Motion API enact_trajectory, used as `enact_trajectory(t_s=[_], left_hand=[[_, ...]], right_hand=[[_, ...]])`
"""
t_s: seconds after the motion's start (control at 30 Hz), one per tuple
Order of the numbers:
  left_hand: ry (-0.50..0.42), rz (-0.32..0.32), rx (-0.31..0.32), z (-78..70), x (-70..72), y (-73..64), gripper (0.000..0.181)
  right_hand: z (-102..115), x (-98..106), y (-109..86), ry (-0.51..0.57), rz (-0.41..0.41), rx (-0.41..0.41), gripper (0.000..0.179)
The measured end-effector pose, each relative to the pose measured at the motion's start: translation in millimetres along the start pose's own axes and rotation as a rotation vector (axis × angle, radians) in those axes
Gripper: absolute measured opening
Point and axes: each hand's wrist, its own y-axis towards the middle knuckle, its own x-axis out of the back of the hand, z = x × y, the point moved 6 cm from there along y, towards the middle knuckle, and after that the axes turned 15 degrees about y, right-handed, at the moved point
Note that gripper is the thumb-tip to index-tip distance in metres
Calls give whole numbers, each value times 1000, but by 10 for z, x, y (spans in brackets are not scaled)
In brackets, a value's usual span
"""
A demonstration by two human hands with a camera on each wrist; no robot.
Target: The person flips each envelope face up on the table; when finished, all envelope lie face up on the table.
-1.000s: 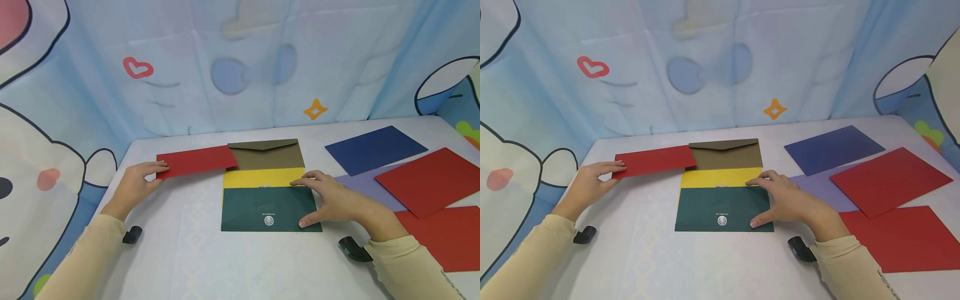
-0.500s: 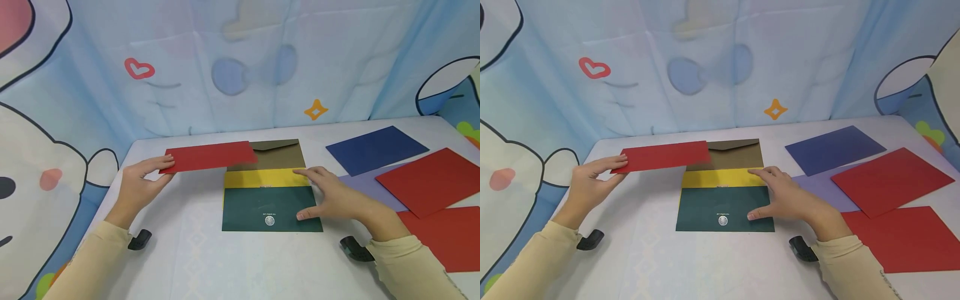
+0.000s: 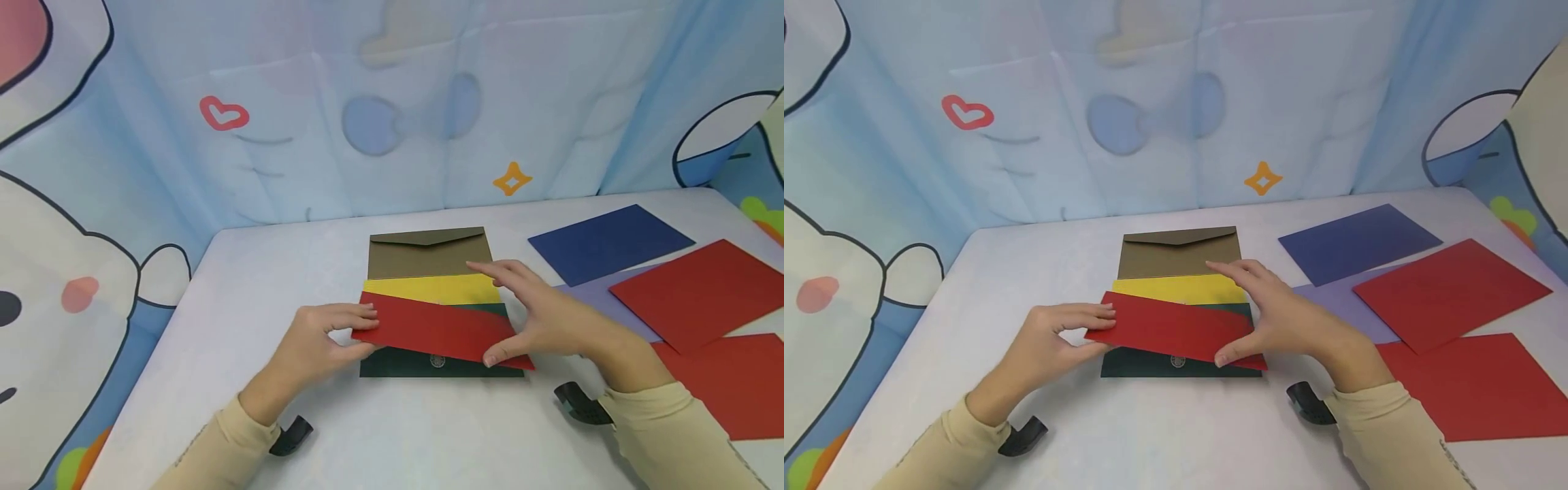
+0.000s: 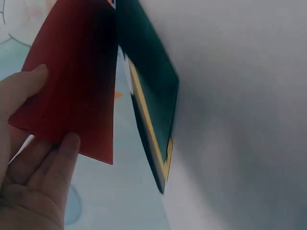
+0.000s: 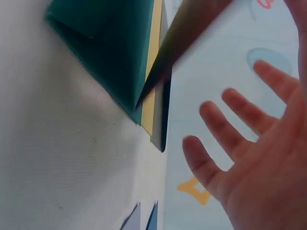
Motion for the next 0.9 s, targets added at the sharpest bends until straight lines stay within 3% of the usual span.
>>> enact_trajectory(t_s=[0.1,0.23,0.43,0.57,0.77,0.9], left_hand=[[24,113,-12,-87,-175,-18,28],[151,286,-43,-113,-364,-79,29],[253,396,-137,-133,-464,-98,38],[256,475,-110,-87,-497,-105,42],[172,586,-18,-6,-524,-152,47],[184,625,1,15,-516,-198,49]], right_hand=[[-29,-65,1,8,72,-32,106],[-89,-179,-6,13,194,-87,89],[-111,-249,-53,5,282,-98,76],[-114,-262,-81,11,315,-108,78],[-124,-292,-76,-9,345,-103,85],[-135,-319,-56,-25,341,-86,87]])
